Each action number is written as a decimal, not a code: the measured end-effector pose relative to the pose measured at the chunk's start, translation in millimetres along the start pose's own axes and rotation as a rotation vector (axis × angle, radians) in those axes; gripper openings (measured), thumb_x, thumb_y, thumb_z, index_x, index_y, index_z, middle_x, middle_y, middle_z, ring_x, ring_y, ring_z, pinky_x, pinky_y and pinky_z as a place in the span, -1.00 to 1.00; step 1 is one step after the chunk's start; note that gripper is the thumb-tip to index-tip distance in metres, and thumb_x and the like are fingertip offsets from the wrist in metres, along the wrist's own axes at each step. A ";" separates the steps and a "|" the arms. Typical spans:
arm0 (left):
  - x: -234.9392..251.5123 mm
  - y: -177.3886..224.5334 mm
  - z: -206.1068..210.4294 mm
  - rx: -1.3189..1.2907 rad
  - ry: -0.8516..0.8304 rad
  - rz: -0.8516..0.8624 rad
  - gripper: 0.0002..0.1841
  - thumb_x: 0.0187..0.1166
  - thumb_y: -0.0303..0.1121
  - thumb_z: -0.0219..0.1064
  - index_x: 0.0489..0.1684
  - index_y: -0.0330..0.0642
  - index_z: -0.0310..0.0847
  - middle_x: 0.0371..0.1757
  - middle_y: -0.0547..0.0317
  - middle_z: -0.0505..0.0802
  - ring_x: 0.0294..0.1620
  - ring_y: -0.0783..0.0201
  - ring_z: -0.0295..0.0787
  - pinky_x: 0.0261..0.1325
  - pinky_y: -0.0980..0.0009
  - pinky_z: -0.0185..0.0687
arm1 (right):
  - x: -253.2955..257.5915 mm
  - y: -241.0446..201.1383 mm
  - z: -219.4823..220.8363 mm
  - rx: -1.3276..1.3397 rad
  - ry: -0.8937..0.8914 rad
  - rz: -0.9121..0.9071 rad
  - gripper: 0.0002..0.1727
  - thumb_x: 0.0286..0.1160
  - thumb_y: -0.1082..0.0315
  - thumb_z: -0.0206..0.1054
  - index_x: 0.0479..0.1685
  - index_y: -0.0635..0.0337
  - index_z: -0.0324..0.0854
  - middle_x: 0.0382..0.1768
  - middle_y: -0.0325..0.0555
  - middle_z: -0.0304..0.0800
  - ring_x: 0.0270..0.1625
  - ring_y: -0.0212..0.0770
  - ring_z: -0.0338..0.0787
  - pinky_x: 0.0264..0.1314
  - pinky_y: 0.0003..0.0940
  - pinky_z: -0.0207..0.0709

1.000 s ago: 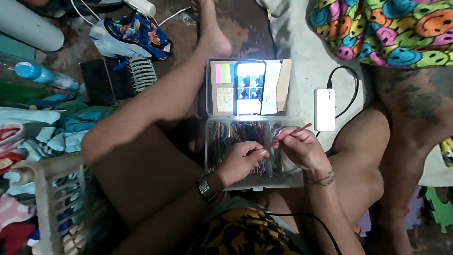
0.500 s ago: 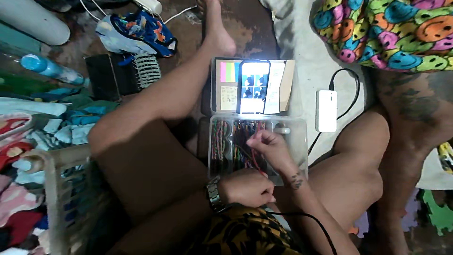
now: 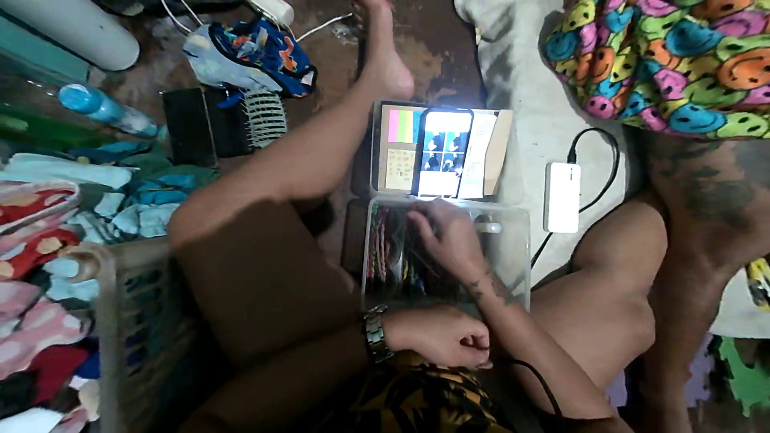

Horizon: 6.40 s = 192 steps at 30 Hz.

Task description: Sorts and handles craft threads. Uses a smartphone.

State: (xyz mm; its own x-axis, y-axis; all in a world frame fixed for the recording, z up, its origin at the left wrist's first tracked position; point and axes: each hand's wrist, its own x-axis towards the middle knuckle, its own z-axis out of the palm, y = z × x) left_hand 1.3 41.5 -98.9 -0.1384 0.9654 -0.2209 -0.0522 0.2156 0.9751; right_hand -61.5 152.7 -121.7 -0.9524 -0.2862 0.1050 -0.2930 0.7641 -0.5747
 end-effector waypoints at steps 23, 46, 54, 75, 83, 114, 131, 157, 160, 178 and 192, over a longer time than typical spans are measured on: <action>3.9 -0.9 -2.8 -0.059 0.194 -0.086 -0.68 0.79 -0.30 0.19 0.22 -0.41 0.64 0.07 -0.19 0.81 0.08 0.07 0.77 0.24 0.13 0.62 | 57.3 42.1 -13.3 -0.347 0.229 0.021 -0.50 0.58 0.15 0.23 0.49 0.11 0.57 0.67 0.33 0.28 0.67 0.45 0.27 0.59 0.42 0.13; 6.0 -5.4 1.3 -0.014 0.203 -0.081 -0.68 0.78 -0.30 0.19 0.22 -0.38 0.65 0.05 -0.19 0.82 0.07 0.04 0.78 0.23 0.09 0.63 | 37.4 52.4 -14.7 -0.136 0.465 -0.033 -0.46 0.53 0.22 0.20 0.50 0.24 0.53 0.70 0.30 0.25 0.72 0.30 0.26 0.68 0.20 0.20; 7.5 -4.6 4.0 0.072 0.101 -0.012 -0.70 0.74 -0.30 0.26 0.15 -0.39 0.67 -0.05 -0.17 0.83 -0.01 0.02 0.79 0.17 0.06 0.66 | -53.1 28.6 0.0 -0.074 -0.262 -0.035 -0.65 0.69 0.22 0.18 0.20 0.23 0.74 0.08 0.18 0.81 0.13 0.15 0.84 0.16 0.04 0.72; -2.9 -11.0 -24.0 -0.178 1.159 -0.121 -0.69 0.66 -0.41 0.27 0.28 -0.35 0.59 0.18 -0.09 0.73 0.08 0.29 0.71 0.14 0.41 0.64 | -62.8 46.5 -20.1 0.709 -0.201 0.366 -0.86 0.59 0.42 0.27 -0.03 0.27 0.62 -0.28 -0.33 0.68 -0.25 -0.57 0.67 -0.10 -0.59 0.60; 0.6 -11.5 -23.5 -0.314 1.147 0.030 -0.87 0.65 -0.43 0.30 -0.05 -0.30 0.67 -0.15 0.24 0.79 -0.14 0.55 0.70 -0.02 0.58 0.62 | -59.7 35.3 -28.2 0.994 -0.100 0.310 -0.87 0.46 0.49 0.38 -0.15 0.08 0.58 -0.36 -0.53 0.73 -0.29 -0.62 0.71 -0.14 -0.65 0.62; -2.3 -10.7 -21.3 -0.343 1.083 0.044 -0.84 0.72 -0.40 0.21 -0.01 -0.31 0.62 -0.17 0.24 0.72 -0.18 0.56 0.64 -0.07 0.61 0.57 | 21.9 34.6 -22.2 -0.149 0.098 0.048 -0.56 0.73 0.24 0.07 0.41 0.23 0.63 -0.10 0.14 0.71 0.01 0.19 0.71 0.03 0.17 0.55; 3.9 -13.7 -17.2 -0.330 0.981 -0.055 -0.83 0.70 -0.38 0.22 0.03 -0.29 0.61 -0.12 0.20 0.71 -0.14 0.52 0.64 -0.02 0.56 0.58 | -29.8 47.5 -7.8 -0.306 0.202 -0.014 -0.62 0.58 0.21 0.29 0.31 0.10 0.72 0.20 0.11 0.74 0.29 0.25 0.65 0.35 0.31 0.35; 5.8 -13.4 -12.3 -0.301 0.832 -0.133 -0.81 0.72 -0.38 0.21 0.06 -0.30 0.62 -0.07 0.13 0.70 -0.11 0.48 0.63 -0.02 0.54 0.56 | 37.2 47.2 -42.7 -0.233 -0.037 0.095 -0.13 0.63 -0.43 -0.07 0.81 -0.11 0.28 0.11 0.22 0.61 0.08 0.28 0.61 0.00 0.28 0.38; 5.3 -13.2 -11.9 -0.294 0.833 -0.125 -0.80 0.72 -0.38 0.20 0.06 -0.31 0.62 -0.06 0.11 0.72 -0.09 0.47 0.64 0.00 0.54 0.56 | 35.6 50.7 -35.3 -0.305 -0.064 0.138 -0.20 0.68 -0.37 -0.07 0.80 -0.13 0.31 0.15 0.28 0.63 0.13 0.33 0.61 0.06 0.32 0.38; 7.0 -13.8 -8.5 -0.277 0.738 -0.154 -0.80 0.72 -0.39 0.21 0.10 -0.31 0.61 -0.05 0.08 0.71 -0.14 0.43 0.64 -0.03 0.51 0.59 | 53.6 34.6 -20.4 -0.308 0.011 0.012 -0.57 0.73 0.10 0.13 0.47 -0.11 0.68 0.04 0.22 0.64 0.11 0.28 0.62 0.07 0.25 0.39; 6.3 -10.5 -7.3 -0.259 0.717 -0.148 -0.80 0.72 -0.40 0.20 0.09 -0.34 0.61 -0.07 0.05 0.72 -0.12 0.42 0.63 -0.01 0.51 0.56 | 39.3 31.3 -7.9 -0.302 0.141 0.117 -0.49 0.71 0.04 0.12 0.53 0.01 0.60 0.10 0.25 0.63 0.10 0.29 0.63 0.04 0.27 0.40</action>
State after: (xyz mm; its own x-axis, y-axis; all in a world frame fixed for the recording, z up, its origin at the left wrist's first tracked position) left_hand -6.2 44.2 -110.7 -0.7132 0.5798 -0.3939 -0.3373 0.2088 0.9179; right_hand -108.8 169.9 -129.2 -0.9772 -0.1197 0.1755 -0.1724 0.9297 -0.3256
